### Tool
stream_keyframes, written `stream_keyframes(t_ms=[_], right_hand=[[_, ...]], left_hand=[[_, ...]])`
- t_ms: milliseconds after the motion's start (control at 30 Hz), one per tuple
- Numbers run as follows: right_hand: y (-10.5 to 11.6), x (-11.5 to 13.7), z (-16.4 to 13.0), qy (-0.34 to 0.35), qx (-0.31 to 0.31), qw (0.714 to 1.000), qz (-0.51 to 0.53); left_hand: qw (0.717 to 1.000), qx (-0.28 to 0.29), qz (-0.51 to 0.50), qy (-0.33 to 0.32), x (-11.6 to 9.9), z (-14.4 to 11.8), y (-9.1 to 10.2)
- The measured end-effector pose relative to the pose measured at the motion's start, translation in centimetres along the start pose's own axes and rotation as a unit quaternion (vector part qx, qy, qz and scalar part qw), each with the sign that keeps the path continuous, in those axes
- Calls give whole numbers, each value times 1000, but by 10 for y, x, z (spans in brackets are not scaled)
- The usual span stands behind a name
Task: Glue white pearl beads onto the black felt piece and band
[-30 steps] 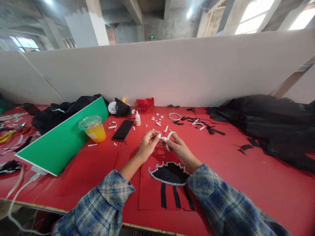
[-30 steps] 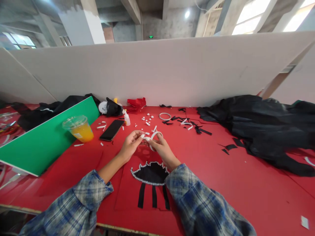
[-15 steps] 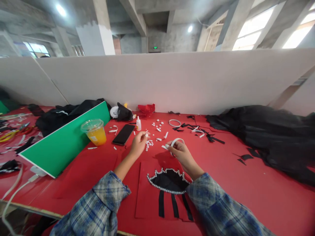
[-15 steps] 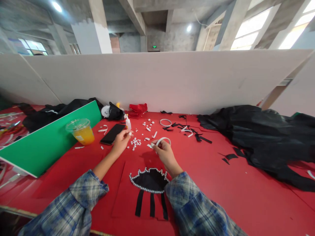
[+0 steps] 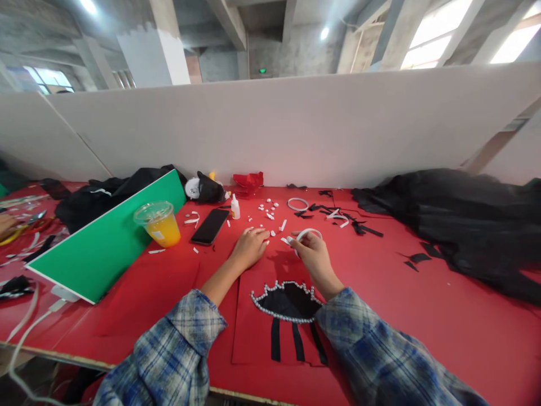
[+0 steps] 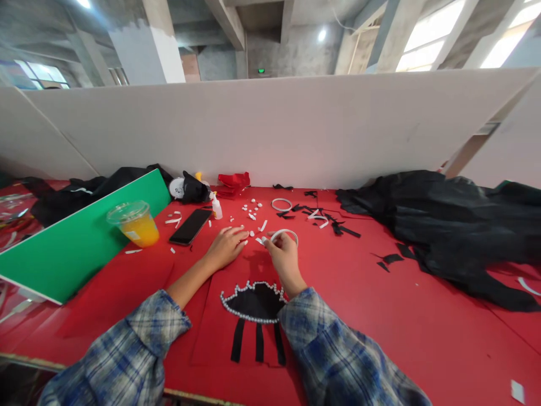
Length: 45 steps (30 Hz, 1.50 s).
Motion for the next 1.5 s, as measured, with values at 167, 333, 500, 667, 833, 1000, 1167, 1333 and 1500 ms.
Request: stream_keyframes(t_ms=[167, 333, 500, 667, 833, 1000, 1167, 1333, 1500], right_hand=[[-6, 2, -1, 5, 26, 1000, -9], [-9, 4, -4, 12, 35, 999, -12], [-11, 5, -4, 19, 50, 998, -19], [-15, 3, -4, 18, 69, 997, -14], [-20, 2, -5, 20, 91, 996, -8], [-18, 2, -4, 15, 81, 997, -11], [-21, 4, -7, -18, 76, 997, 25], [-25, 8, -12, -33, 72, 995, 57], [-27, 8, -17, -44, 72, 994, 70]], left_hand=[[995, 16, -85, 55, 18, 5, 5], [992, -3, -96, 79, 23, 5, 10], [993, -19, -95, 70, 23, 6, 11], [997, -4, -62, 44, 17, 3, 4], [999, 20, -29, 23, 7, -4, -3], [989, 6, -140, 45, 2, -7, 7], [938, 53, -325, 107, 1, -10, 15], [930, 69, -350, 87, -9, -14, 19], [953, 35, -300, 26, -21, -21, 26]])
Point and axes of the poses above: each hand's wrist, its own z-axis towards the middle knuckle, its own y-axis out of the back of the hand, x = y × z, the point moved 9 cm from there along z, towards the middle knuckle, and after that the axes turned 14 degrees about y, right-handed, at the moved point
